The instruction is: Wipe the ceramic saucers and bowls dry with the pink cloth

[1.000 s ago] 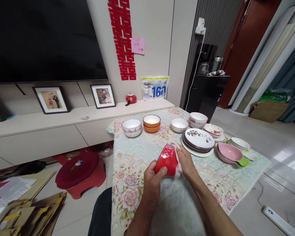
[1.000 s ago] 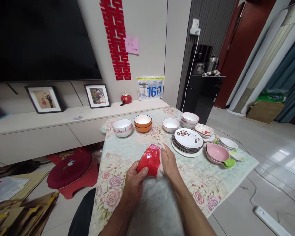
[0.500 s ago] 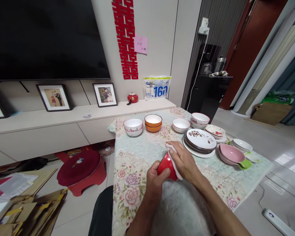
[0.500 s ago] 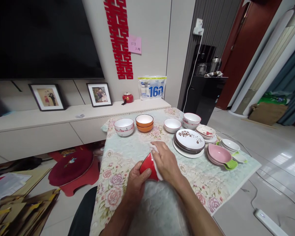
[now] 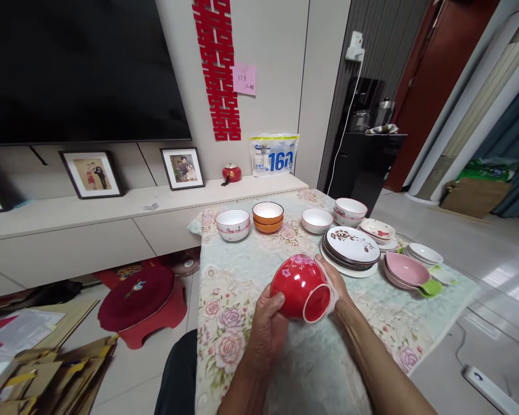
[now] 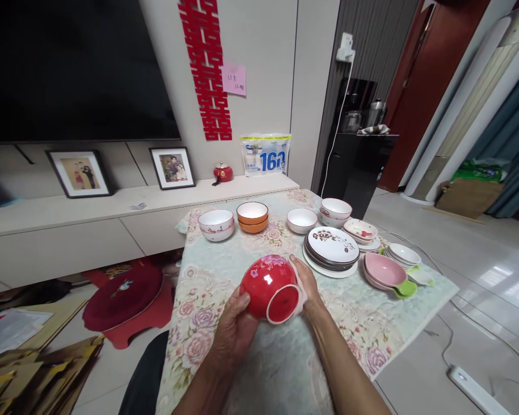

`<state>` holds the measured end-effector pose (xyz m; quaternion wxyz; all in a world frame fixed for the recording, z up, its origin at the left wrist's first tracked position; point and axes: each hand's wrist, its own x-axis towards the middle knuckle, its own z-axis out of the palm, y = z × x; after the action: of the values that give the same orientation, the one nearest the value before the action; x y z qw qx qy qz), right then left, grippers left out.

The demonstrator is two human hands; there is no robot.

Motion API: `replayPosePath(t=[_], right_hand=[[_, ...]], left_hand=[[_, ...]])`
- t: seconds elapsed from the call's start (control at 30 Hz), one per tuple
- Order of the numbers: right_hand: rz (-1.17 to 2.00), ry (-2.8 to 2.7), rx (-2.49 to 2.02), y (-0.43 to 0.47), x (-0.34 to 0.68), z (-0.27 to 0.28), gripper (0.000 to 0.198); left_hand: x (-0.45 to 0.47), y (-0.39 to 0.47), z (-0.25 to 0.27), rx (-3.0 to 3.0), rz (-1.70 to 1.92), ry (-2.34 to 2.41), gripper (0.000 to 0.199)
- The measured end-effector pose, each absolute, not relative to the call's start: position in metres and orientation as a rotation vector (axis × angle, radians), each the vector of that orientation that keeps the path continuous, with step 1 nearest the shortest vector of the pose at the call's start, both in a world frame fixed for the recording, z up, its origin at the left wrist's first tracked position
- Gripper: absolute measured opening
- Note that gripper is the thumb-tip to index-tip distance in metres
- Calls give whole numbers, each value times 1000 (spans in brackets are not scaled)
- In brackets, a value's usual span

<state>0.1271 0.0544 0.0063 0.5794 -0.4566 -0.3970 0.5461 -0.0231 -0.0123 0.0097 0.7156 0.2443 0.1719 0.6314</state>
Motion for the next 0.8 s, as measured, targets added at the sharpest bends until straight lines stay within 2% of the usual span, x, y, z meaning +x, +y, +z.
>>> replayPosePath(t=[0.17,0.33,0.47,0.67,0.8], right_hand=[[1239,-1043,-1107,57,138,13,46],[1217,-1235,-1142,54,146,27,46],[1127,-1380,-1159,53,148,37,45],[432,-1980,-1246,32,122,62,31],[5,-2227,-1240,7,91,69,21]], left_hand=[[-24,-12,13,664,1304,390,39],[-27,-10,8,672,1244,462,25],[-27,-10,4,657,1241,458,32],[-24,-13,-2,785,1294,567,22],[-22,-11,-5,862,1310,696,29]])
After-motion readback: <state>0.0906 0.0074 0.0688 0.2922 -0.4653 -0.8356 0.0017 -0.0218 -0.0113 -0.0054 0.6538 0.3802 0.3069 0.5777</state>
